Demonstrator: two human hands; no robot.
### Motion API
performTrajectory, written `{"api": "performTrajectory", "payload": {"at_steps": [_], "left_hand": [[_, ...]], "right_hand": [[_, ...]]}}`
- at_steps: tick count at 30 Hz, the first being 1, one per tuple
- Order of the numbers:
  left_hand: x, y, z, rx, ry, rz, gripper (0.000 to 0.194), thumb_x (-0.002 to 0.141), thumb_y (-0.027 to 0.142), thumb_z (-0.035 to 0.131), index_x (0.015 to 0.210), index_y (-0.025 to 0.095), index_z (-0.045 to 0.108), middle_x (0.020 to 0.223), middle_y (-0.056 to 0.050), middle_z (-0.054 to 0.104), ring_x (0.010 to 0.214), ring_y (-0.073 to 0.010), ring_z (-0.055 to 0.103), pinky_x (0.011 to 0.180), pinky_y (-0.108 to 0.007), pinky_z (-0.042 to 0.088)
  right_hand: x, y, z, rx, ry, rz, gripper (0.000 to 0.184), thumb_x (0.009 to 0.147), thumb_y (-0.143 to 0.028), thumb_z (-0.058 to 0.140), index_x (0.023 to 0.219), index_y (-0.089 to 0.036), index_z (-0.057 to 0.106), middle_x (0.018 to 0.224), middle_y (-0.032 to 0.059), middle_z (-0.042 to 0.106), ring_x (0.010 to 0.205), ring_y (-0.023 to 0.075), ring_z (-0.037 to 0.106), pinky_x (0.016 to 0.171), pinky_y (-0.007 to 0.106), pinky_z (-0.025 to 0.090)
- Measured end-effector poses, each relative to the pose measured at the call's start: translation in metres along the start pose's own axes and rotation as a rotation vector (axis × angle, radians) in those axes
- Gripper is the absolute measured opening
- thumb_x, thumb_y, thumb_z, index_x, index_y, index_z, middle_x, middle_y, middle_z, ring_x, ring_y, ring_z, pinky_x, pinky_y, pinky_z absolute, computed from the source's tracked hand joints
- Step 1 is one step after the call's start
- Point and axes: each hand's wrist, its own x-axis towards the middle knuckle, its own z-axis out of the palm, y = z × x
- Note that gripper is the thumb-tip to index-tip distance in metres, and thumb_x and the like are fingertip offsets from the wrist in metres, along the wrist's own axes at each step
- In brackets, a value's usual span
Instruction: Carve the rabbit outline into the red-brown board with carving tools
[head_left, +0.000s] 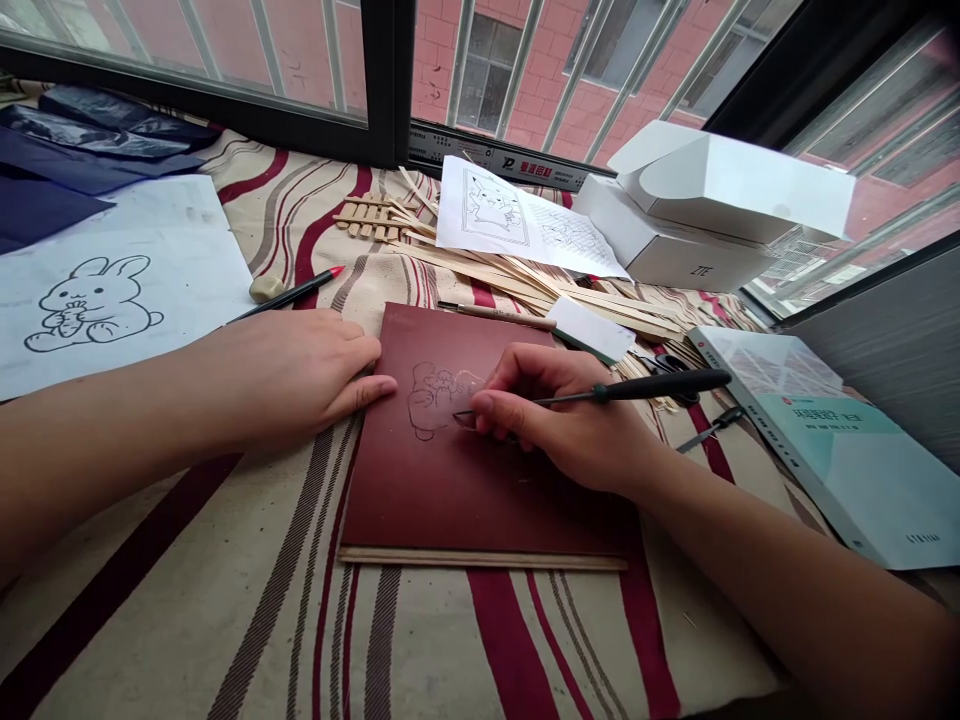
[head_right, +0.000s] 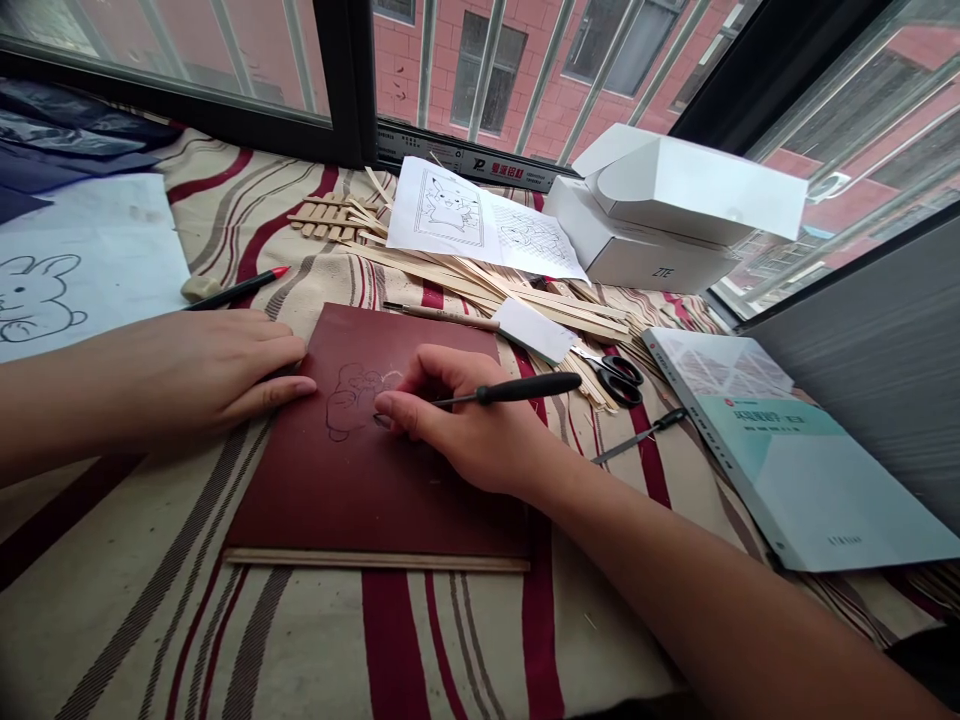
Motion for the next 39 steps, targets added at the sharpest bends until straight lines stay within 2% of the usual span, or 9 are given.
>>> {"api": "performTrajectory", "payload": {"at_steps": [8, 12, 18, 29, 39], "left_hand": [[0.0, -0.001, 0.001, 0.003, -0.006, 0.005, 0.053, 0.092, 0.073, 0.027, 0.072, 0.029, 0.048, 0.077, -0.01, 0.065, 0.079, -0.0335, 0.062, 0.079, -0.048, 0.043], [0.0, -0.002, 0.002, 0.02, -0.007, 0.017, 0.054, 0.093, 0.073, 0.025, 0.072, 0.029, 0.049, 0.077, -0.011, 0.065, 0.08, -0.034, 0.063, 0.08, -0.049, 0.044], [0.0, 0.0, 0.0, 0.028, 0.004, 0.021, 0.055, 0.094, 0.072, 0.025, 0.072, 0.028, 0.05, 0.077, -0.011, 0.066, 0.077, -0.0332, 0.063, 0.078, -0.05, 0.045], [-0.001, -0.002, 0.001, -0.013, 0.067, 0.051, 0.051, 0.095, 0.07, 0.034, 0.069, 0.028, 0.051, 0.071, -0.01, 0.066, 0.074, -0.0317, 0.062, 0.073, -0.046, 0.044], [0.0, 0.0, -0.001, -0.009, 0.02, 0.017, 0.052, 0.094, 0.071, 0.03, 0.071, 0.028, 0.05, 0.074, -0.01, 0.065, 0.076, -0.0311, 0.062, 0.076, -0.046, 0.042]], "right_hand": [[-0.002, 0.001, 0.0, -0.024, 0.019, 0.008, 0.026, 0.088, -0.031, 0.085, 0.075, -0.016, 0.067, 0.073, -0.0007, 0.074, 0.057, 0.0079, 0.059, 0.05, 0.02, 0.046], [-0.002, 0.001, -0.001, -0.077, 0.006, -0.039, 0.025, 0.09, -0.027, 0.083, 0.073, -0.016, 0.067, 0.074, -0.0012, 0.074, 0.06, 0.0073, 0.059, 0.054, 0.02, 0.046], [-0.002, 0.001, -0.004, -0.129, -0.025, -0.066, 0.026, 0.093, -0.029, 0.077, 0.073, -0.017, 0.066, 0.075, 0.0002, 0.074, 0.061, 0.0081, 0.06, 0.053, 0.021, 0.044], [-0.002, -0.001, -0.007, -0.154, -0.077, -0.021, 0.026, 0.093, -0.033, 0.075, 0.074, -0.017, 0.065, 0.077, 0.0026, 0.074, 0.064, 0.0105, 0.061, 0.053, 0.022, 0.043], [-0.001, -0.002, -0.013, -0.131, -0.141, 0.001, 0.024, 0.094, -0.032, 0.072, 0.078, -0.016, 0.065, 0.075, 0.003, 0.072, 0.062, 0.0105, 0.06, 0.053, 0.023, 0.045]]}}
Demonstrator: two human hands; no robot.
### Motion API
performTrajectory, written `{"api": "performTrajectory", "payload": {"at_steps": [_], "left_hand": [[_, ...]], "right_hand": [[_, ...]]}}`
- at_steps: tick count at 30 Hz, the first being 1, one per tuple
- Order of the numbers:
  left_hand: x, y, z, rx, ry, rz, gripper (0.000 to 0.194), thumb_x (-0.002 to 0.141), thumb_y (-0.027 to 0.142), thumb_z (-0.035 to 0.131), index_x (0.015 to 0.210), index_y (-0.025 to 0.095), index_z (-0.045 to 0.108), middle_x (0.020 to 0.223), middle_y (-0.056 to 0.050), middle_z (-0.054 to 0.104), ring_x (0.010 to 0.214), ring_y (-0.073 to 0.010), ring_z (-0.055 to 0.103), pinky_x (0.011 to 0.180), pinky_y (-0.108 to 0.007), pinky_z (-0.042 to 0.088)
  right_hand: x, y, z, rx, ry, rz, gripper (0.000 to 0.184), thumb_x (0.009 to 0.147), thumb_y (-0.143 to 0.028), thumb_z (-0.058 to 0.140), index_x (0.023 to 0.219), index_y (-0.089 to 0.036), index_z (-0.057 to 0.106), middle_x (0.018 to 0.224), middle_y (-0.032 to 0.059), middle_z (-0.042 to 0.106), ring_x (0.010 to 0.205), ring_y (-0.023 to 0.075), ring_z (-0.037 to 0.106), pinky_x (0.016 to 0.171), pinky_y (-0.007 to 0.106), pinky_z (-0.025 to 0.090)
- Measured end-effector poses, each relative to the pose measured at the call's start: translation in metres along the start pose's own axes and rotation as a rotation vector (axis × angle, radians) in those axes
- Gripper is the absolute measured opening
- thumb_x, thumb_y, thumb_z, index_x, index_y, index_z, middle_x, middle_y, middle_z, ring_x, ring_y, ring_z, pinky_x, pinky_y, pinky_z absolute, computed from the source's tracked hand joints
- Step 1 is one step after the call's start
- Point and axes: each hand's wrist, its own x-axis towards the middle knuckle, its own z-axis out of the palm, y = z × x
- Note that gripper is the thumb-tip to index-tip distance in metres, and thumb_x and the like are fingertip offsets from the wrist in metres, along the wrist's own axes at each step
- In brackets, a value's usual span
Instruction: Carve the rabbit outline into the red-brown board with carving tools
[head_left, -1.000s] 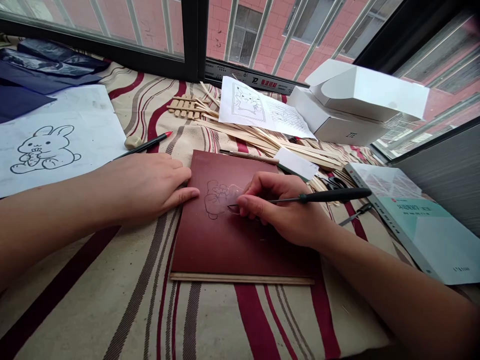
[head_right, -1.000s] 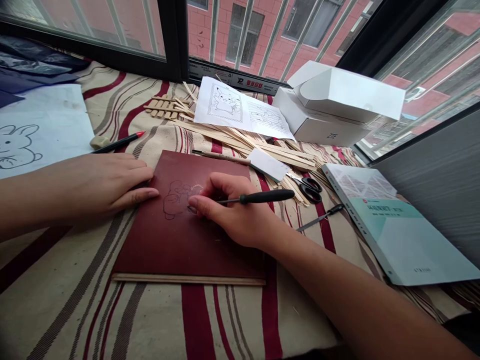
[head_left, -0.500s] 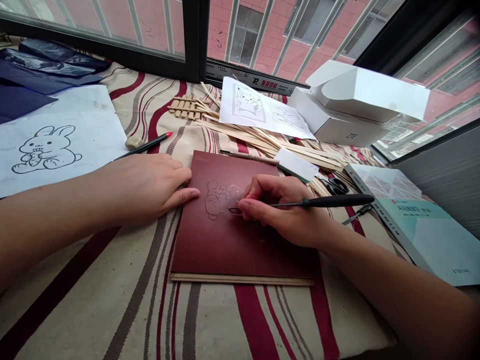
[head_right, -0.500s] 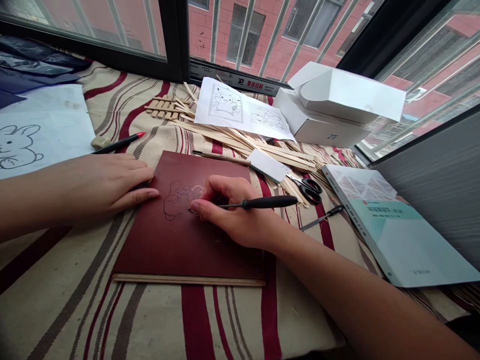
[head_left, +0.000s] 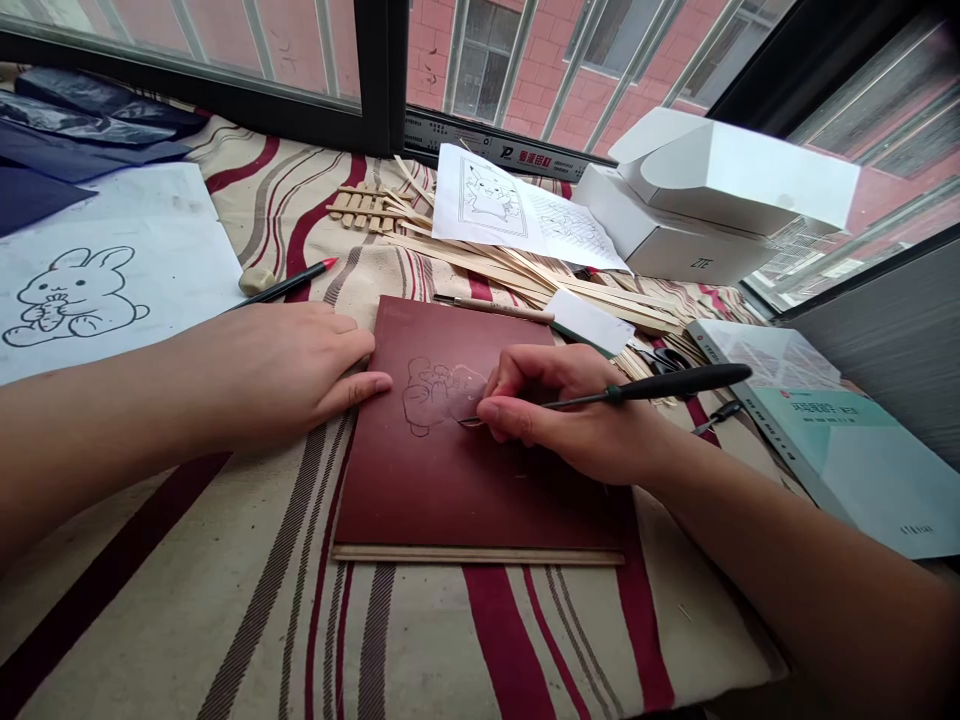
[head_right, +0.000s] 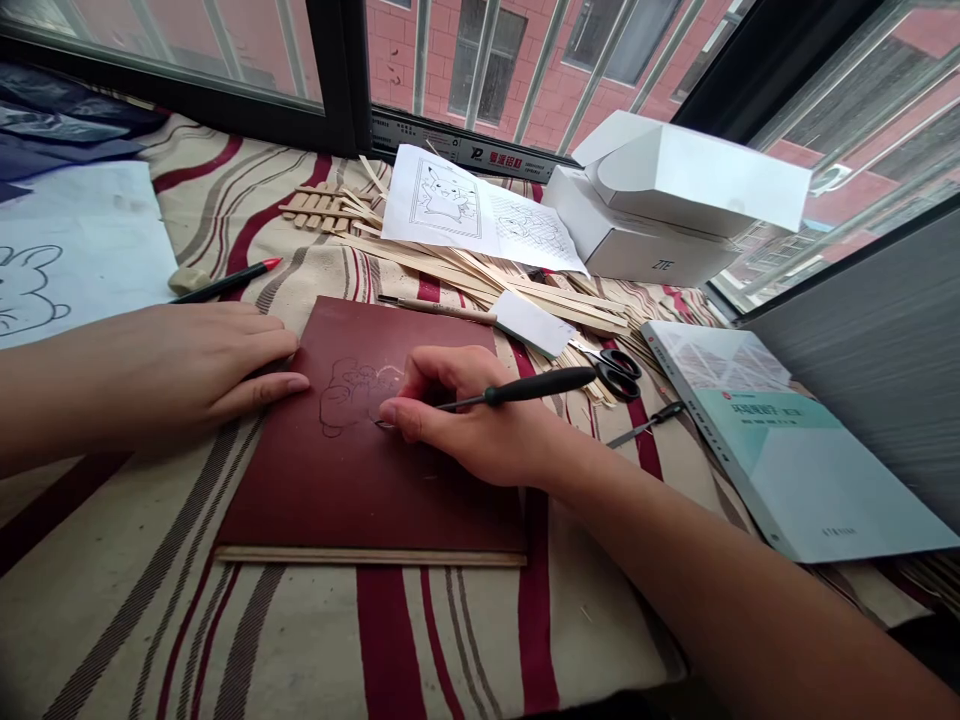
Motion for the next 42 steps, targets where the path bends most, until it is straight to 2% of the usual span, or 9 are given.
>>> {"api": "performTrajectory", "payload": {"at_steps": [6, 12, 17, 24, 32, 42], "left_hand": [[-0.004, 0.0, -0.001, 0.024, -0.004, 0.039, 0.054, 0.102, 0.069, 0.029, 0.073, 0.027, 0.049, 0.077, -0.008, 0.065, 0.079, -0.03, 0.061, 0.078, -0.044, 0.04], [-0.008, 0.001, -0.001, 0.076, 0.014, 0.081, 0.056, 0.109, 0.065, 0.028, 0.077, 0.024, 0.051, 0.078, -0.005, 0.063, 0.077, -0.0253, 0.058, 0.078, -0.041, 0.039], [-0.007, -0.001, -0.001, 0.073, 0.006, 0.081, 0.056, 0.108, 0.065, 0.031, 0.078, 0.024, 0.053, 0.079, -0.006, 0.065, 0.078, -0.0256, 0.059, 0.078, -0.041, 0.04], [-0.007, 0.003, -0.003, 0.074, -0.007, 0.071, 0.051, 0.109, 0.061, 0.034, 0.078, 0.024, 0.053, 0.082, -0.007, 0.065, 0.08, -0.0273, 0.06, 0.08, -0.042, 0.041], [-0.006, 0.002, -0.002, 0.058, -0.002, 0.077, 0.053, 0.107, 0.063, 0.031, 0.077, 0.025, 0.052, 0.079, -0.007, 0.065, 0.079, -0.0264, 0.059, 0.079, -0.042, 0.041], [0.0, 0.001, -0.001, 0.019, -0.021, 0.0, 0.053, 0.094, 0.071, 0.029, 0.071, 0.028, 0.05, 0.077, -0.011, 0.066, 0.077, -0.0329, 0.063, 0.078, -0.049, 0.044]], "right_hand": [[0.0, 0.0, -0.001, 0.022, -0.016, 0.003, 0.023, 0.093, -0.03, 0.073, 0.077, -0.017, 0.062, 0.078, 0.0039, 0.074, 0.064, 0.01, 0.06, 0.055, 0.022, 0.045], [0.001, -0.001, -0.004, 0.034, -0.04, -0.005, 0.025, 0.092, -0.03, 0.072, 0.074, -0.018, 0.06, 0.079, 0.0055, 0.074, 0.062, 0.0097, 0.059, 0.054, 0.022, 0.046], [0.0, 0.0, -0.005, 0.043, -0.022, 0.021, 0.023, 0.091, -0.026, 0.072, 0.073, -0.018, 0.06, 0.076, 0.0034, 0.074, 0.058, 0.0084, 0.057, 0.051, 0.02, 0.046], [0.0, 0.003, 0.005, 0.225, 0.075, 0.034, 0.025, 0.087, -0.026, 0.084, 0.075, -0.017, 0.063, 0.07, 0.0, 0.072, 0.057, 0.0088, 0.061, 0.051, 0.019, 0.049], [0.004, 0.0, 0.009, 0.217, 0.081, 0.064, 0.03, 0.085, -0.034, 0.088, 0.076, -0.016, 0.065, 0.072, 0.0011, 0.073, 0.056, 0.0091, 0.06, 0.05, 0.02, 0.048], [0.002, -0.001, 0.011, 0.186, 0.105, 0.054, 0.031, 0.086, -0.035, 0.088, 0.075, -0.016, 0.066, 0.071, 0.0007, 0.073, 0.056, 0.0091, 0.06, 0.051, 0.021, 0.048]]}}
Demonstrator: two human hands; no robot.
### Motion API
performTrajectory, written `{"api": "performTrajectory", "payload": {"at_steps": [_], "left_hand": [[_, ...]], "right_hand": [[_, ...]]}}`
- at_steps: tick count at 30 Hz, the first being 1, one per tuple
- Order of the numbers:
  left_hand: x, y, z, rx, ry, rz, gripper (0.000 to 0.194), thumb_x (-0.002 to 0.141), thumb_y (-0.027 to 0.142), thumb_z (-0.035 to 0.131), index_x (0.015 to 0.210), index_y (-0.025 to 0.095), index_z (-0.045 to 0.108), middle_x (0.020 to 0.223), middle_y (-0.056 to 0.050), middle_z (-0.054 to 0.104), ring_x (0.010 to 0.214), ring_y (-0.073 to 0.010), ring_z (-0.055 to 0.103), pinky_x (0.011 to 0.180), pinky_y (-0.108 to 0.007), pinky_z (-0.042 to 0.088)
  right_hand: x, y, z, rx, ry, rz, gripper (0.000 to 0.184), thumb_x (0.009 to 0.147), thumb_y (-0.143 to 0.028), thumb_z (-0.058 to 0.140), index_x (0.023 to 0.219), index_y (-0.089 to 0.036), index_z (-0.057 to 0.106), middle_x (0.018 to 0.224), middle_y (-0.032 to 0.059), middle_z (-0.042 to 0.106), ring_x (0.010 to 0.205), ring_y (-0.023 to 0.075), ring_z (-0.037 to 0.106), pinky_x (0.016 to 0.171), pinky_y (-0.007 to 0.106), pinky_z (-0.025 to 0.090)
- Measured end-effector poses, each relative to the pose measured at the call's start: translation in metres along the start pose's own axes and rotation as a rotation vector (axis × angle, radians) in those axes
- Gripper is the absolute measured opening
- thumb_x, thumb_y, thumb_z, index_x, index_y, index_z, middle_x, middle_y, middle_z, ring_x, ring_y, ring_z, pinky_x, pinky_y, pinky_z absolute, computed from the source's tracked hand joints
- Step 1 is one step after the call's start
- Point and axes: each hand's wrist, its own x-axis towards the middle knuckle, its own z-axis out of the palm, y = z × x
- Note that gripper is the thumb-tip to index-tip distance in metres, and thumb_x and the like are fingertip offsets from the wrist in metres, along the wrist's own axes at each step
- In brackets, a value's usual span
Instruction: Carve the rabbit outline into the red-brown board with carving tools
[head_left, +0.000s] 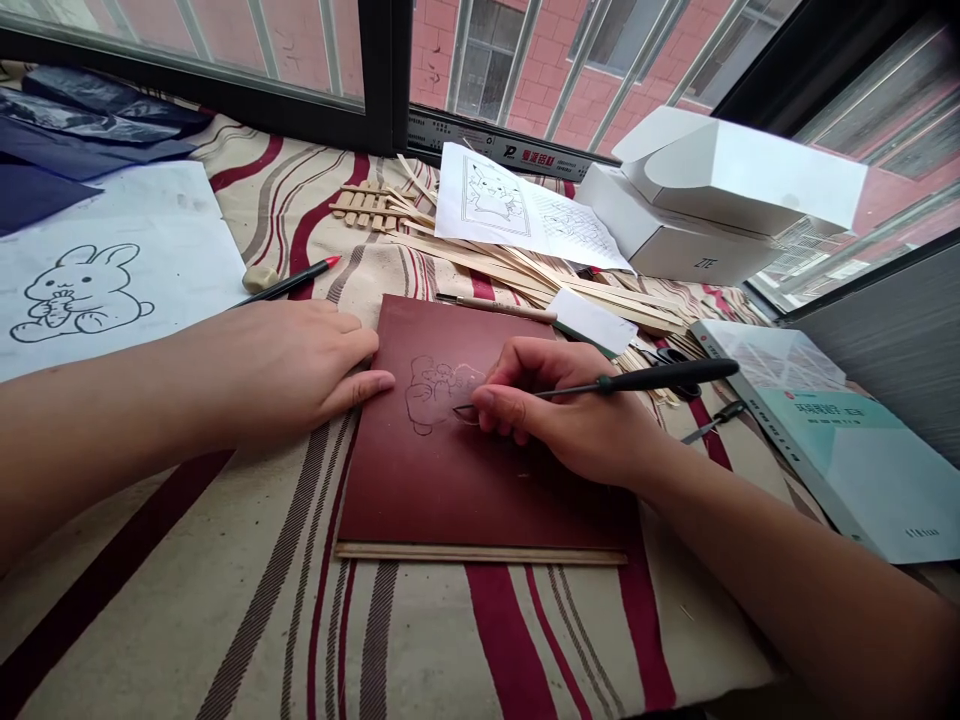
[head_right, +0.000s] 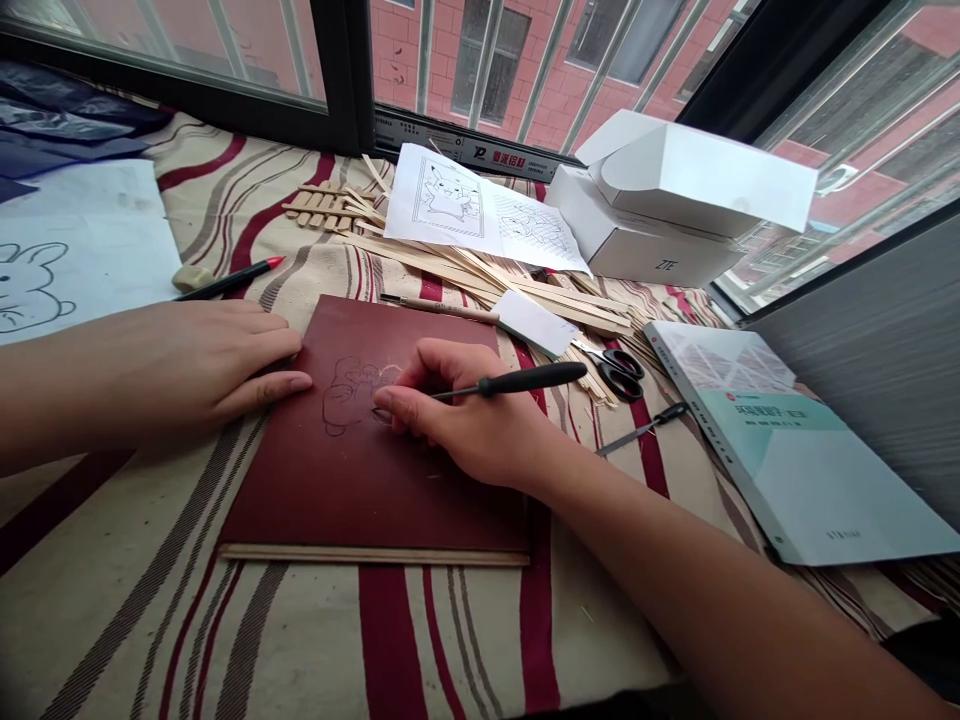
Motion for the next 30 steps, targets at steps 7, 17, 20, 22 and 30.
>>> {"api": "performTrajectory", "payload": {"at_steps": [7, 17, 20, 22, 30], "left_hand": [[-0.002, 0.001, 0.0, -0.03, 0.027, -0.003, 0.05, 0.094, 0.07, 0.033, 0.072, 0.028, 0.05, 0.076, -0.01, 0.065, 0.078, -0.0324, 0.062, 0.079, -0.047, 0.043], [0.0, 0.004, -0.003, 0.02, -0.021, -0.022, 0.051, 0.093, 0.069, 0.028, 0.074, 0.027, 0.05, 0.078, -0.011, 0.064, 0.08, -0.0331, 0.062, 0.083, -0.048, 0.043], [0.001, 0.004, -0.003, 0.031, -0.024, -0.02, 0.052, 0.093, 0.069, 0.026, 0.074, 0.027, 0.049, 0.078, -0.01, 0.064, 0.08, -0.0331, 0.062, 0.085, -0.049, 0.043], [0.001, 0.003, -0.002, 0.028, -0.026, -0.021, 0.052, 0.093, 0.07, 0.026, 0.074, 0.027, 0.049, 0.078, -0.01, 0.064, 0.08, -0.0331, 0.062, 0.086, -0.05, 0.043], [0.0, 0.003, -0.003, 0.037, -0.049, -0.03, 0.052, 0.092, 0.07, 0.025, 0.075, 0.028, 0.049, 0.08, -0.011, 0.065, 0.082, -0.0347, 0.063, 0.086, -0.051, 0.043]], "right_hand": [[0.001, 0.0, -0.004, -0.085, -0.046, -0.047, 0.026, 0.087, -0.029, 0.085, 0.076, -0.016, 0.067, 0.069, -0.0003, 0.071, 0.058, 0.009, 0.059, 0.05, 0.021, 0.045], [0.003, -0.005, -0.008, -0.137, -0.108, -0.063, 0.021, 0.093, -0.027, 0.072, 0.077, -0.015, 0.064, 0.07, 0.0004, 0.069, 0.058, 0.0076, 0.058, 0.05, 0.019, 0.046], [0.004, -0.006, -0.01, -0.124, -0.129, -0.034, 0.021, 0.092, -0.026, 0.072, 0.077, -0.016, 0.062, 0.069, 0.0007, 0.069, 0.058, 0.0078, 0.058, 0.05, 0.019, 0.046], [0.004, -0.008, -0.011, -0.124, -0.143, -0.026, 0.022, 0.091, -0.026, 0.072, 0.075, -0.017, 0.061, 0.069, 0.0008, 0.069, 0.057, 0.008, 0.058, 0.049, 0.019, 0.045], [0.005, -0.007, -0.017, -0.101, -0.171, 0.022, 0.024, 0.09, -0.023, 0.073, 0.072, -0.017, 0.059, 0.067, 0.0003, 0.069, 0.055, 0.0077, 0.058, 0.047, 0.018, 0.046]]}}
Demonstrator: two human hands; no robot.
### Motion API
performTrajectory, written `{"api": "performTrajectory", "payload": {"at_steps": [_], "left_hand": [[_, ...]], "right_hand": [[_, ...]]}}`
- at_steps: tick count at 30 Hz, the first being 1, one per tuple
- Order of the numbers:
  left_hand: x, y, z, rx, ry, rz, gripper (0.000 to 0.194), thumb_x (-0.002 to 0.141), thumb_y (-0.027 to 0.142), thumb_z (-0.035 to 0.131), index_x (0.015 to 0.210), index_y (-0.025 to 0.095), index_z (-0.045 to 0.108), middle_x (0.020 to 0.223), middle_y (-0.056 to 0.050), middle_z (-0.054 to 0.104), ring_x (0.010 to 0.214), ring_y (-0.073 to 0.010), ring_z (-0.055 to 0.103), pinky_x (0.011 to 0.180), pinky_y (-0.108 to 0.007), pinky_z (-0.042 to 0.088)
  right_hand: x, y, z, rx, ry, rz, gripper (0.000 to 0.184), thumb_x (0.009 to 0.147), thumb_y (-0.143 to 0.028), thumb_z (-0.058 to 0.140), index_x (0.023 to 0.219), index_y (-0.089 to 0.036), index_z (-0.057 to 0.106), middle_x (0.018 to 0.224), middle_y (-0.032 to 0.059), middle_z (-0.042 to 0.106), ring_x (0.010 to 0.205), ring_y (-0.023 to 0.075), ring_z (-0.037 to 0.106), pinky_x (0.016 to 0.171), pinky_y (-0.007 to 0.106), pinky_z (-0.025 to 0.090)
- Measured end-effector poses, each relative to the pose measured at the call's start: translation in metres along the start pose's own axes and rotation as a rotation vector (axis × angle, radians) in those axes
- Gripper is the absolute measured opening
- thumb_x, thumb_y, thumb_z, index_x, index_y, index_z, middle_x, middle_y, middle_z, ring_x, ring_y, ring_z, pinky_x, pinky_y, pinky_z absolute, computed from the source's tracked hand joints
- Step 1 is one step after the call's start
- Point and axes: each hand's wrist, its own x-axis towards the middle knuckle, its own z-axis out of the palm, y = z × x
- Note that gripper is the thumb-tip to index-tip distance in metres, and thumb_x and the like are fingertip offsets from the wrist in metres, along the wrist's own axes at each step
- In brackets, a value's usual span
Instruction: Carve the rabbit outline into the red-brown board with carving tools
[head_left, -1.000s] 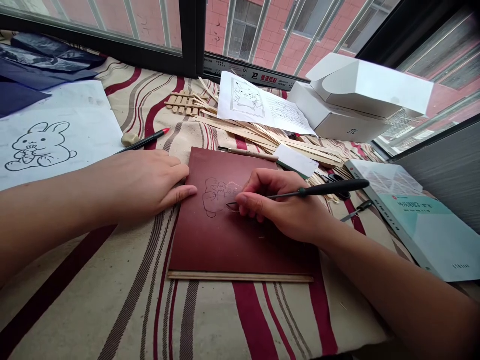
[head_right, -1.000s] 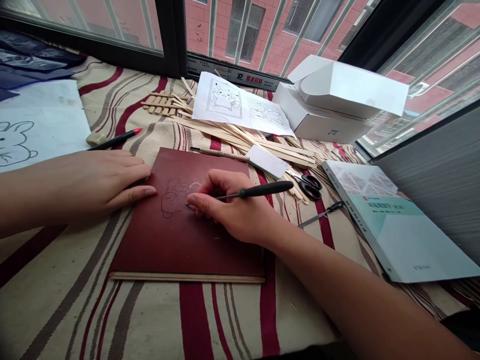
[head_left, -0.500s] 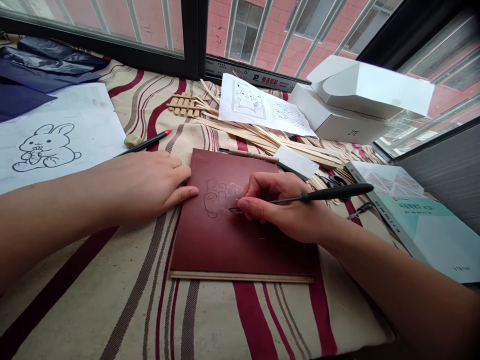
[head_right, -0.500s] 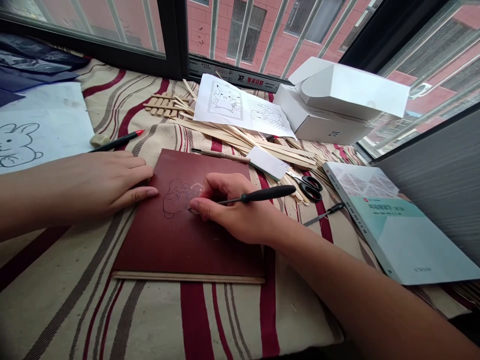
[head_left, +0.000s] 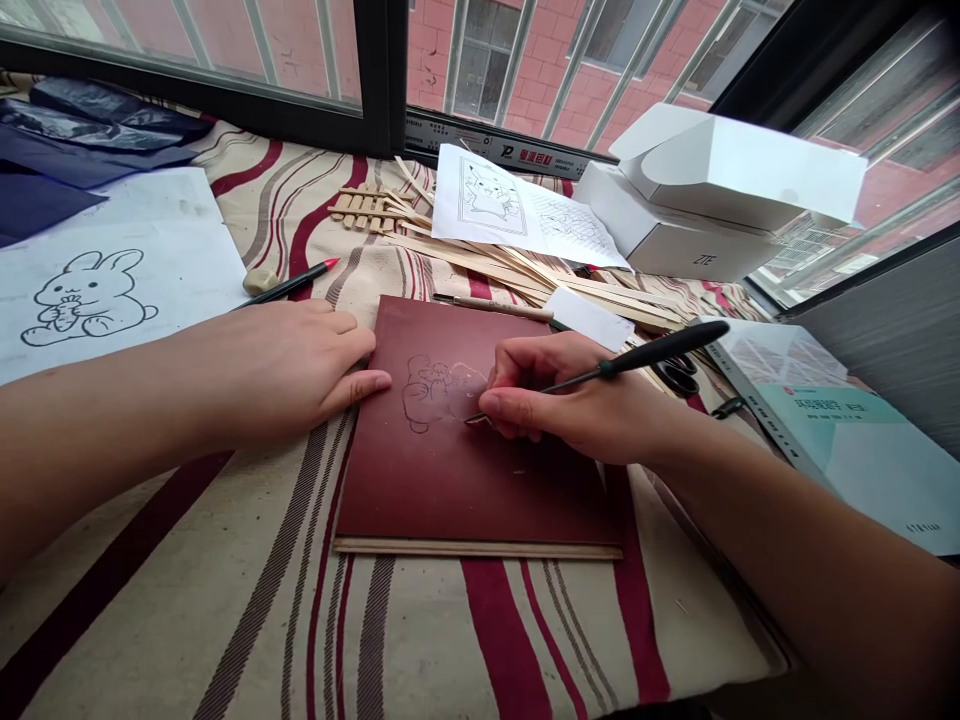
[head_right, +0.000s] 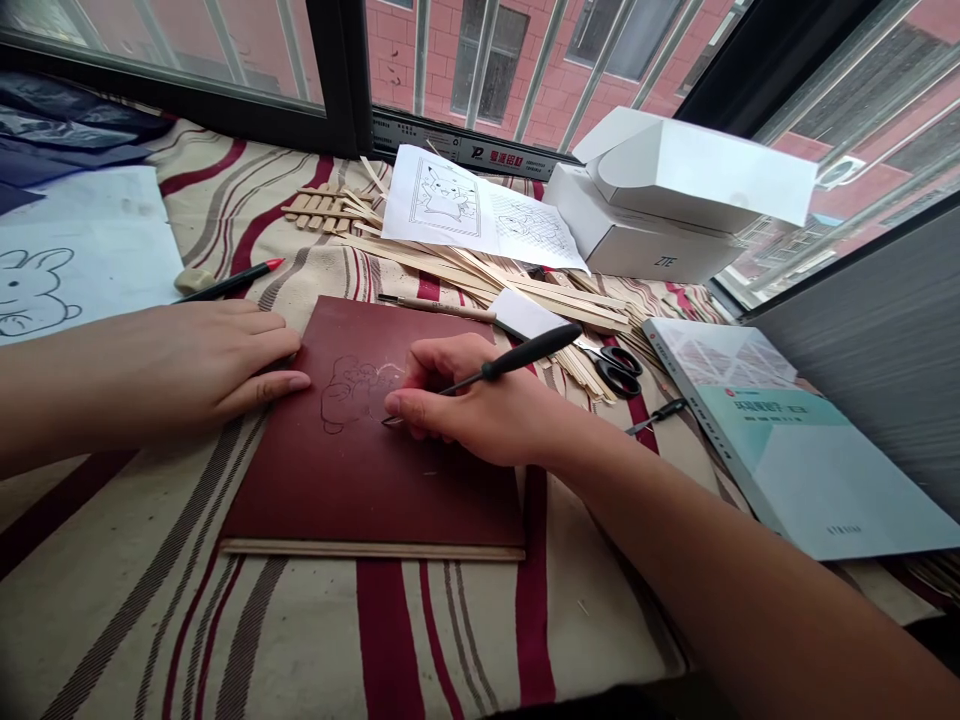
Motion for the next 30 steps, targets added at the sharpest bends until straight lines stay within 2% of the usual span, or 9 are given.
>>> {"api": "performTrajectory", "payload": {"at_steps": [2, 7, 11, 20, 30], "left_hand": [[0.0, 0.001, -0.001, 0.004, 0.0, -0.003, 0.052, 0.092, 0.07, 0.024, 0.075, 0.027, 0.049, 0.08, -0.011, 0.064, 0.082, -0.0343, 0.062, 0.084, -0.05, 0.043], [0.0, 0.003, -0.001, -0.002, 0.009, 0.022, 0.05, 0.093, 0.068, 0.026, 0.074, 0.028, 0.048, 0.079, -0.011, 0.064, 0.079, -0.0327, 0.062, 0.084, -0.049, 0.044], [0.0, 0.002, 0.0, -0.006, 0.014, 0.021, 0.05, 0.093, 0.068, 0.026, 0.075, 0.028, 0.049, 0.08, -0.011, 0.065, 0.081, -0.0333, 0.063, 0.085, -0.049, 0.044], [0.0, 0.004, -0.002, -0.009, 0.003, 0.008, 0.049, 0.092, 0.067, 0.026, 0.074, 0.028, 0.049, 0.081, -0.012, 0.066, 0.083, -0.0346, 0.064, 0.086, -0.051, 0.044], [0.0, 0.002, 0.0, 0.003, 0.034, 0.035, 0.049, 0.095, 0.065, 0.028, 0.075, 0.027, 0.052, 0.08, -0.011, 0.067, 0.079, -0.0321, 0.064, 0.085, -0.049, 0.045]], "right_hand": [[-0.001, 0.003, 0.001, 0.061, 0.019, 0.032, 0.025, 0.09, -0.023, 0.075, 0.072, -0.018, 0.059, 0.067, 0.0002, 0.07, 0.054, 0.0079, 0.058, 0.047, 0.018, 0.047], [-0.002, 0.006, 0.012, 0.221, 0.139, -0.007, 0.025, 0.084, -0.019, 0.084, 0.073, -0.016, 0.062, 0.067, -0.0007, 0.072, 0.056, 0.0078, 0.062, 0.051, 0.017, 0.051], [0.001, 0.002, 0.019, 0.228, 0.14, 0.012, 0.023, 0.081, -0.016, 0.088, 0.073, -0.014, 0.066, 0.067, -0.0014, 0.072, 0.056, 0.0063, 0.062, 0.051, 0.013, 0.05], [0.001, -0.002, 0.019, 0.256, 0.165, 0.056, 0.027, 0.081, -0.017, 0.09, 0.07, -0.014, 0.066, 0.064, -0.002, 0.071, 0.053, 0.005, 0.06, 0.049, 0.012, 0.049], [0.001, 0.0, 0.018, 0.173, 0.157, 0.036, 0.029, 0.081, -0.025, 0.091, 0.071, -0.014, 0.065, 0.065, -0.0007, 0.07, 0.054, 0.0066, 0.06, 0.049, 0.015, 0.048]]}}
